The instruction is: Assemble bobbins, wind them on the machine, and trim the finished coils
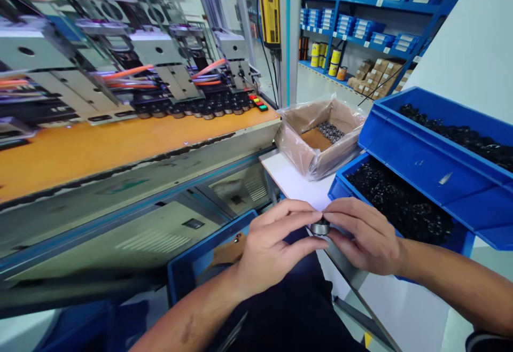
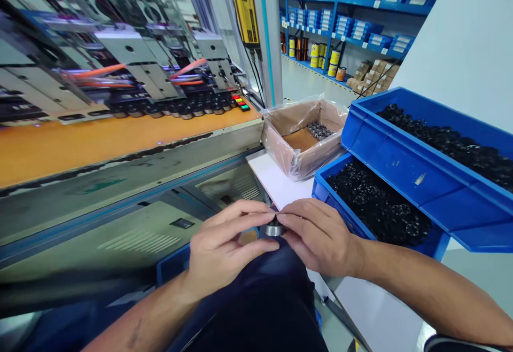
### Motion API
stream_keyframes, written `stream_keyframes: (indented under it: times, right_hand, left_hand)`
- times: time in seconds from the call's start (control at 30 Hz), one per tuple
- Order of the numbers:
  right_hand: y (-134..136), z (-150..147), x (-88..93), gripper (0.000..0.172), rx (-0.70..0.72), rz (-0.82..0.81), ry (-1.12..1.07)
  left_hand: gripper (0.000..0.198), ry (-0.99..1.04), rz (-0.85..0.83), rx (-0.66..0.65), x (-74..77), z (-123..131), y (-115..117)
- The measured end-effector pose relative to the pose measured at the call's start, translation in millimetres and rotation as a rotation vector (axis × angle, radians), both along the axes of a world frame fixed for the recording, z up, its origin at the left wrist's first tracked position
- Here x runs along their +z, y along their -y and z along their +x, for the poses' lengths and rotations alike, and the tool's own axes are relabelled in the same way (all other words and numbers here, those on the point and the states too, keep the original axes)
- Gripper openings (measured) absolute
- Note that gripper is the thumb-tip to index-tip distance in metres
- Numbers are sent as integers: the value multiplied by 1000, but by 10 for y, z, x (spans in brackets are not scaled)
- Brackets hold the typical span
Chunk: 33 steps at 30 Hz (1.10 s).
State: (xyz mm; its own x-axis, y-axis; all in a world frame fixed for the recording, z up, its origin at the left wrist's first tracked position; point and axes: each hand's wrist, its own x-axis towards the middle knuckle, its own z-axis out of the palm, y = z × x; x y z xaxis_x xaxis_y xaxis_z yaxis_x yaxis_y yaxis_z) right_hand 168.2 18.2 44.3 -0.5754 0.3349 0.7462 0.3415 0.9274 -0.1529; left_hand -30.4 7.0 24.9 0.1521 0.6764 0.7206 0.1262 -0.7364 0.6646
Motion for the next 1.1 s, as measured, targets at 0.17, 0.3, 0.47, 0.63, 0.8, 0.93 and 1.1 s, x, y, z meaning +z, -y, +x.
stream_keyframes:
  times: [0.17, 0.3, 0.47, 0.63, 0.8, 0.93, 1.1]
  right_hand:
    - [32, -4, 22, 29, 80, -106, 7]
    - [13, 3, 8, 25, 55, -94, 21]
    - [-34, -30, -19, 25, -1, 3, 40]
    - [-67, -34, 20, 22, -6, -62, -33]
    - [-68, -10, 19, 18, -4, -62, -26]
    - [-84, -30, -2, 17, 8, -67, 10]
    - [-26, 41, 83, 17, -12, -75, 131]
  left_hand:
    - [25, -104, 113, 22, -10, -73, 14]
    - [26, -9, -42, 0, -83, -10, 47]
    - [32, 331, -459, -201, -165, 103, 13]
    - [37, 509, -753, -565, -296, 119, -44]
    - [36, 290, -439, -381, -319, 15, -105]
    - [35, -8, 0, -128, -209, -55, -160]
    - [26, -79, 148, -32, -166, -33, -111]
